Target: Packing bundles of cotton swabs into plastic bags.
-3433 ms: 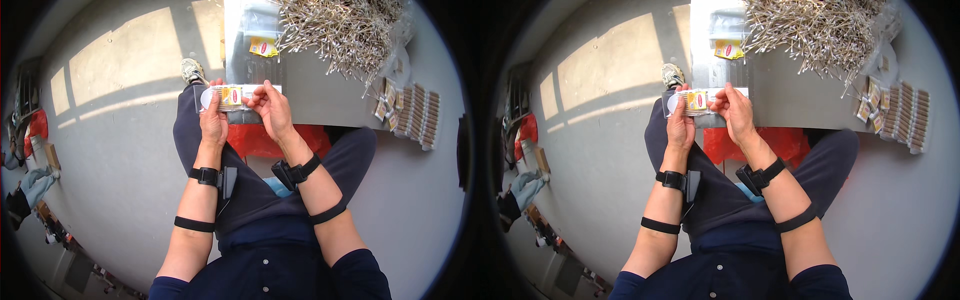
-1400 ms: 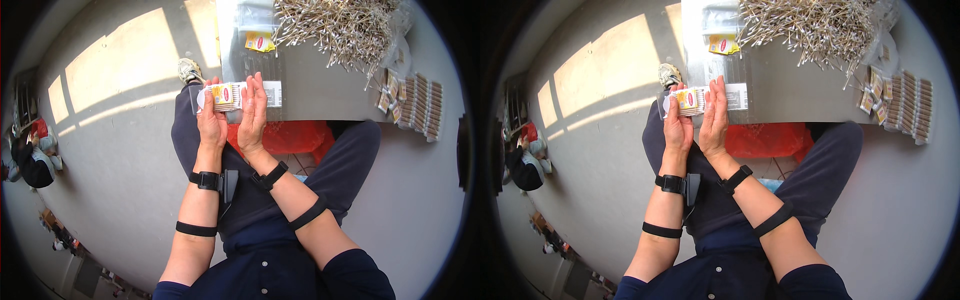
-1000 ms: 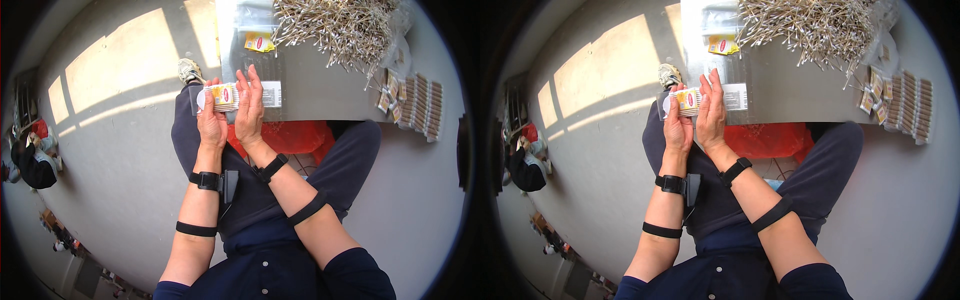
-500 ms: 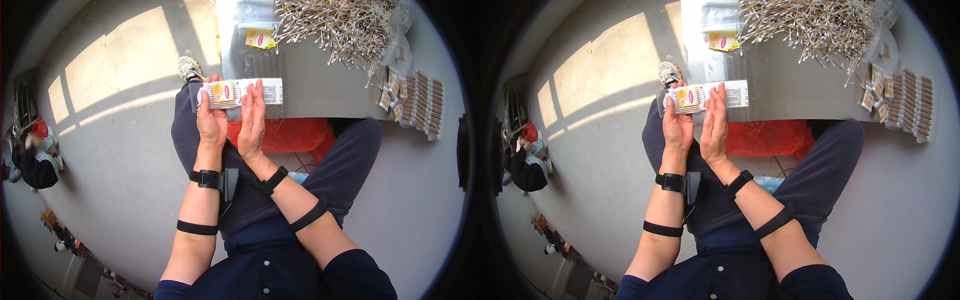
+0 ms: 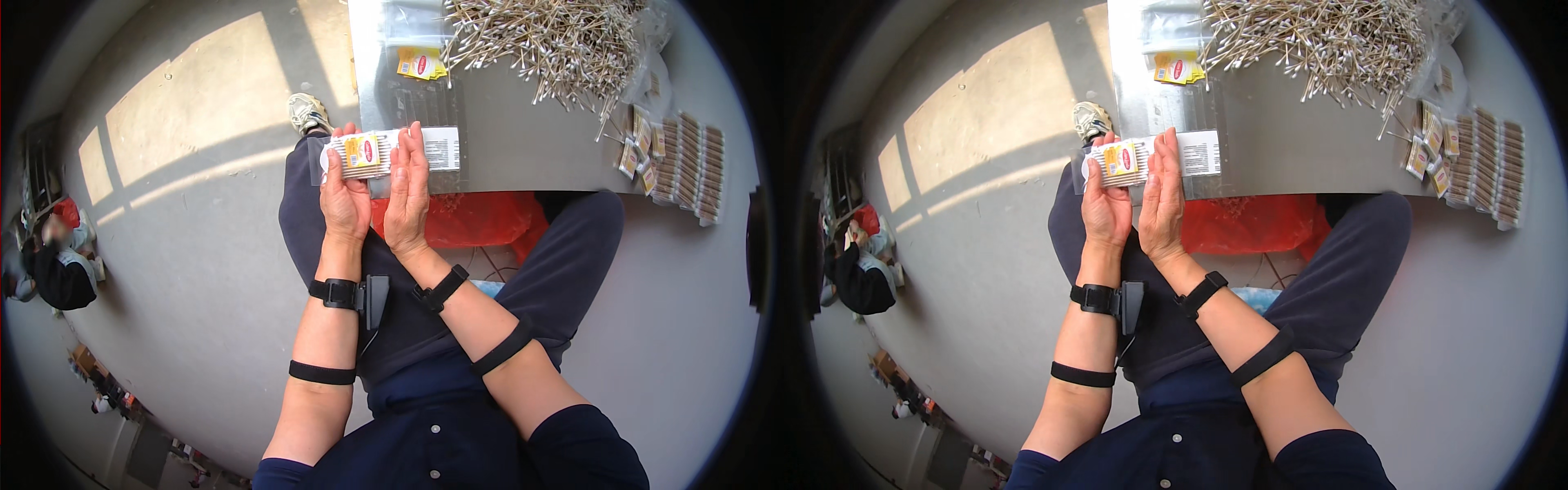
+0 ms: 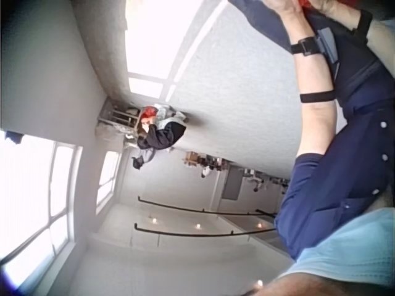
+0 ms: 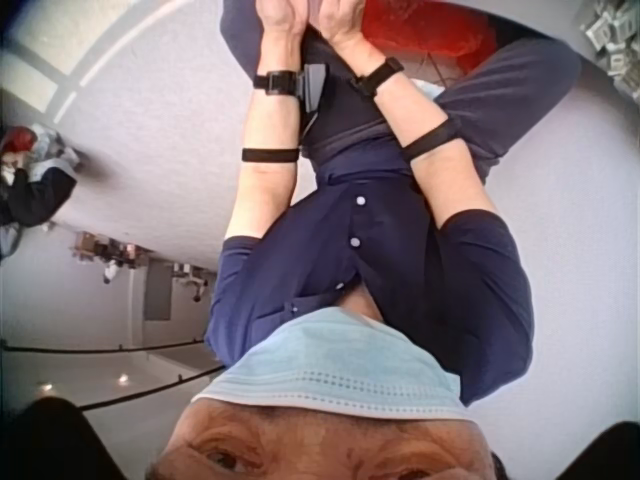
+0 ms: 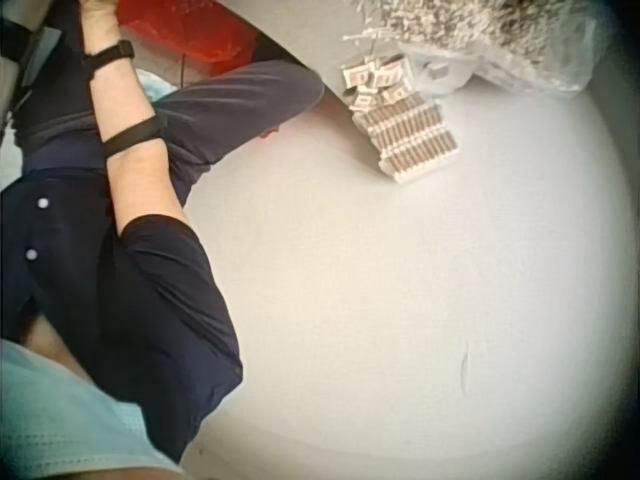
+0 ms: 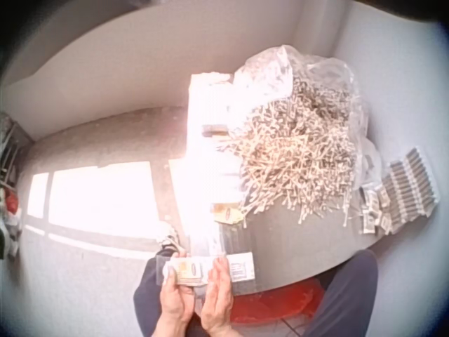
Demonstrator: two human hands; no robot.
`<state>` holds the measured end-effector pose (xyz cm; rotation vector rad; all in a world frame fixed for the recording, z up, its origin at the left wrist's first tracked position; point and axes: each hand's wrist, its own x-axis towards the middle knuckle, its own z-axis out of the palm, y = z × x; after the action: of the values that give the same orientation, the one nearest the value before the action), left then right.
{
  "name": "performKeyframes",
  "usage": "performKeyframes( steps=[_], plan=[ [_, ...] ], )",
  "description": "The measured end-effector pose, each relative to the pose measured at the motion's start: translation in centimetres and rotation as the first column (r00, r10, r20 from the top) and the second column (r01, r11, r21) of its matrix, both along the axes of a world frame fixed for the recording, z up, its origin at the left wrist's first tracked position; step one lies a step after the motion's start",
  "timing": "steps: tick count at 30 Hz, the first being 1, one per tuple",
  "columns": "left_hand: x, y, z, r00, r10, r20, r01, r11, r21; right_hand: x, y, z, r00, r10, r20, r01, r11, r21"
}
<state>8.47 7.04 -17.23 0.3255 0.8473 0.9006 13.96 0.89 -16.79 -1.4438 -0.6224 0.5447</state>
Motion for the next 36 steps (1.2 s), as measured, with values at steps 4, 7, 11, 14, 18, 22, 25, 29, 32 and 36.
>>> performKeyframes(
  steps=[4, 7, 11, 14, 18, 22, 25, 29, 32, 36],
  plan=[
    [0.2, 0.2, 0.7, 0.997, 0.042, 0.060, -0.039, 0.998, -0.050, 1.2, 0.4, 0.4, 0.985, -0.012, -0.173, 0.020, 0.999, 0.044],
    [0.2, 0.2, 0.5, 0.998, 0.048, 0.034, -0.047, 0.999, -0.025, 1.2, 1.0, 0.5, 1.000, 0.011, -0.016, -0.011, 1.000, -0.026],
    [0.1, 0.0, -0.2, 0.999, 0.030, 0.009, -0.031, 1.000, 0.005, 0.4, 1.2, 0.2, 1.000, 0.019, -0.012, -0.020, 0.999, -0.033],
    [-0.2, 0.3, 0.0, 0.997, 0.052, 0.056, -0.051, 0.998, -0.031, 0.1, 1.4, 0.1, 1.000, 0.022, -0.014, -0.022, 0.999, -0.037],
    [-0.4, 1.0, 0.2, 0.988, 0.105, 0.117, -0.098, 0.993, -0.063, 1.1, 1.4, 0.0, 1.000, -0.026, -0.010, 0.026, 1.000, 0.003],
    [0.0, 0.9, 0.3, 0.995, 0.087, 0.051, -0.084, 0.995, -0.054, 1.2, 1.8, 0.4, 1.000, -0.012, -0.010, 0.012, 1.000, -0.008],
    [0.2, 0.9, 0.1, 0.994, 0.071, 0.077, -0.068, 0.997, -0.049, 1.1, 1.9, 0.6, 0.999, 0.007, 0.031, -0.006, 1.000, -0.030],
    [0.0, 0.9, -0.1, 0.995, 0.076, 0.071, -0.072, 0.996, -0.053, 0.8, 2.2, 0.5, 0.997, 0.016, 0.079, -0.011, 0.998, -0.068],
    [-0.2, 1.0, -0.1, 0.995, 0.071, 0.076, -0.067, 0.996, -0.057, 0.8, 2.2, 0.4, 0.996, 0.014, 0.088, -0.008, 0.997, -0.070],
    [-1.4, 1.7, 0.2, 0.988, 0.056, 0.145, -0.043, 0.995, -0.088, 1.1, 2.0, 0.4, 1.000, 0.000, -0.002, 0.000, 1.000, -0.030]
  ],
)
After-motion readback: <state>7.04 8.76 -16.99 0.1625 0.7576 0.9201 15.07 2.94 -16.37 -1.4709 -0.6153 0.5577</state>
